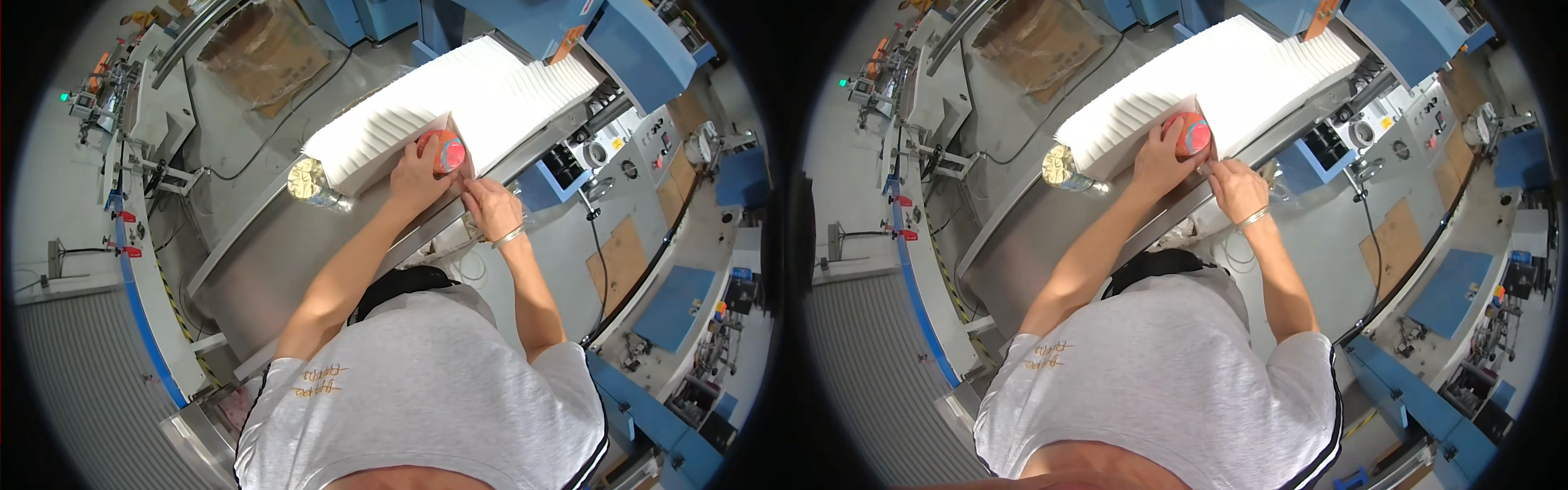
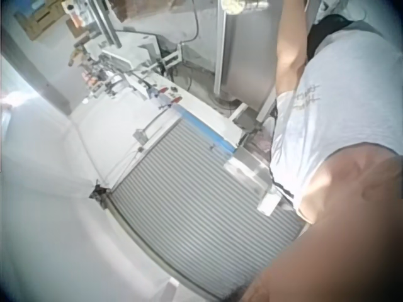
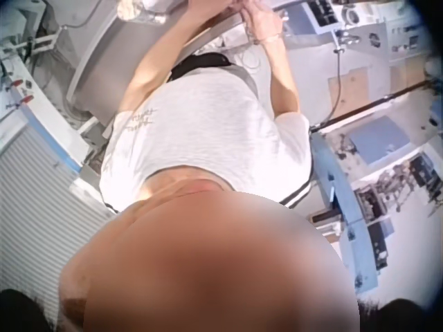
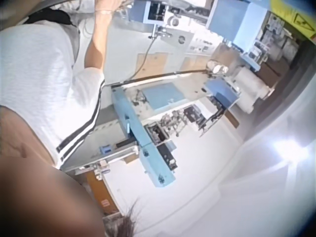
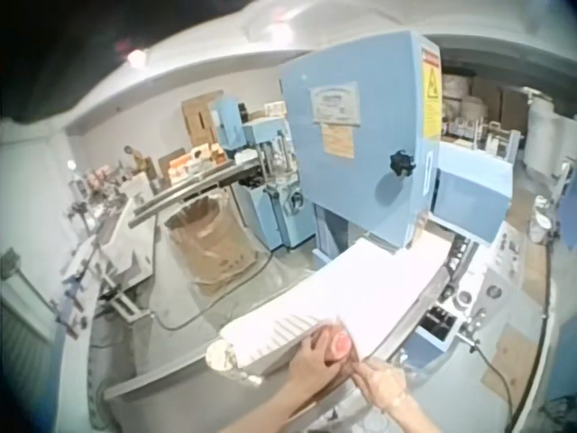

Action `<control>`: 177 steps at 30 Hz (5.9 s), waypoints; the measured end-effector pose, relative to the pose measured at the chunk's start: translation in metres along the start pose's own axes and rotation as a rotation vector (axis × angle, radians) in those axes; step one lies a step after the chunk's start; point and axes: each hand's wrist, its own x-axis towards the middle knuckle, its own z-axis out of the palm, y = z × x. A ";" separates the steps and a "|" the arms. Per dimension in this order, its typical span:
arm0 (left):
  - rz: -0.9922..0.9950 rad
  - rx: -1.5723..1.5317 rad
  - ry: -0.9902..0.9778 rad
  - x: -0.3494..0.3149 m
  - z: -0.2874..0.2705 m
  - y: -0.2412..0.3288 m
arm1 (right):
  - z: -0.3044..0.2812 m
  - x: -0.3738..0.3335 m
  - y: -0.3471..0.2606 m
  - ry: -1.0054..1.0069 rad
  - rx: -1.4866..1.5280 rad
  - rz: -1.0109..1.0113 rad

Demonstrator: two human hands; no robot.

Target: Placing individual paper sheets from a stack onto a moving conveyor belt in a production facility.

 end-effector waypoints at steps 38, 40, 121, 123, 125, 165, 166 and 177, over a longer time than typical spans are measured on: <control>-0.123 -0.174 0.624 -0.084 -0.059 -0.030 | 0.036 0.045 -0.079 -0.090 0.506 -0.332; -0.158 -0.022 0.682 -0.093 -0.075 -0.050 | 0.055 0.057 -0.102 0.028 0.410 -0.533; -0.850 -1.184 0.308 -0.013 -0.074 -0.095 | -0.010 0.276 0.132 0.006 -0.301 0.116; -0.854 -1.185 0.308 -0.014 -0.074 -0.095 | -0.005 0.279 0.142 -0.057 -0.365 0.091; -0.869 -1.179 0.225 -0.013 -0.075 -0.096 | 0.003 0.282 0.144 -0.085 -0.492 0.004; -0.877 -1.062 0.117 -0.261 -0.255 -0.252 | 0.096 0.098 -0.166 -0.481 -0.028 0.204; -0.818 -1.080 0.146 -0.256 -0.246 -0.254 | 0.095 0.099 -0.157 -0.441 -0.046 0.205; -0.879 -1.021 0.131 -0.232 -0.247 -0.228 | 0.076 -0.009 -0.205 0.017 -0.332 -0.045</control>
